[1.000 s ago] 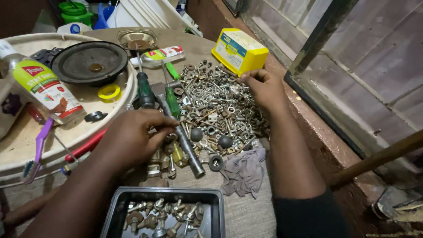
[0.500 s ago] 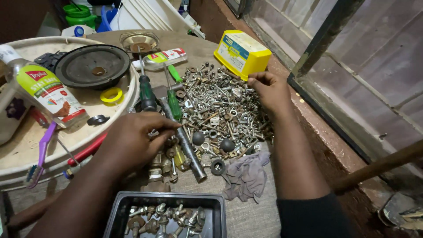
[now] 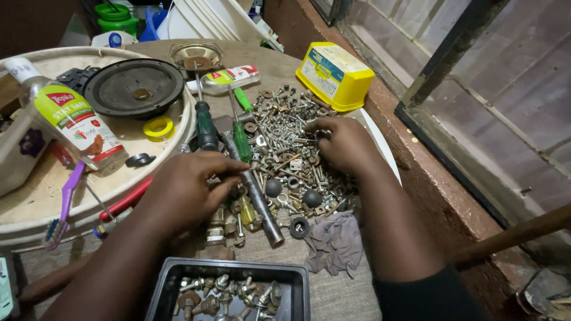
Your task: Sorting through a pile of various metal hardware components on a workbench to find specific items.
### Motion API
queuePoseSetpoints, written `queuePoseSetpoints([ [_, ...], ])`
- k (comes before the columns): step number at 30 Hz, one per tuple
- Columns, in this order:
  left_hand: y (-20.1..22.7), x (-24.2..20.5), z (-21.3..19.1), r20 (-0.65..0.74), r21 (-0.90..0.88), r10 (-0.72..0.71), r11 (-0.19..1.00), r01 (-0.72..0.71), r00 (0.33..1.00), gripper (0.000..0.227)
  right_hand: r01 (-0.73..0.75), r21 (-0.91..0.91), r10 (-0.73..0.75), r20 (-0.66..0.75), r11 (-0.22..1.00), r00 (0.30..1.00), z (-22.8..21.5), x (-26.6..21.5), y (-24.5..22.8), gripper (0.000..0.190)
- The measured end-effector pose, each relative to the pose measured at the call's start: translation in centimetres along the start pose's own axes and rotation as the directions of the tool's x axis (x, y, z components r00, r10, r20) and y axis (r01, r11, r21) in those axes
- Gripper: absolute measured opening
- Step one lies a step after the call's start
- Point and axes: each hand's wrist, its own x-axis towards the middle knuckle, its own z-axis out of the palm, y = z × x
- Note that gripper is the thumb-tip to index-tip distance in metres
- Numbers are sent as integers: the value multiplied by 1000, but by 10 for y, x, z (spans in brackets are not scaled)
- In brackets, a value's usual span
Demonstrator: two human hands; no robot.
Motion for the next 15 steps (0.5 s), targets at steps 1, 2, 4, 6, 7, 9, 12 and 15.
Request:
queuePoseSetpoints([
  [1, 0, 0, 1, -1, -1, 0, 1000, 0, 1000, 24, 0, -1, 0, 0, 1000, 1000, 3, 2, 4, 40],
  [2, -1, 0, 2, -5, 3, -6, 1000, 6, 1000, 24, -14, -6, 14, 5, 1000, 1000, 6, 5, 8, 38],
  [4, -1, 0, 1, -11, 8, -15, 1000, 15, 1000, 24, -25, -10, 25, 10, 1000, 1000, 8, 8, 10, 35],
  [6, 1, 0, 0, 0, 17, -3, 1000, 3, 1000, 24, -58, -9, 57, -25, 998, 998, 4, 6, 8, 36],
  [7, 3, -1, -2, -1, 18, -5, 1000, 5, 1000, 24, -56, -9, 56, -23, 998, 998, 4, 6, 8, 36],
  [9, 8, 0, -4, 8, 2, -28, 1000, 28, 1000, 24, -130, 1, 130, -43, 991, 991, 1, 5, 11, 37],
  [12, 1, -1, -1, 11, 27, -8, 1000, 8, 1000, 23, -121, 33, 123, -97, 992, 988, 13, 22, 33, 35],
  [15, 2, -1, -3, 5, -6, -13, 1000, 13, 1000, 24, -142, 37, 145, -129, 989, 981, 15, 22, 38, 35],
])
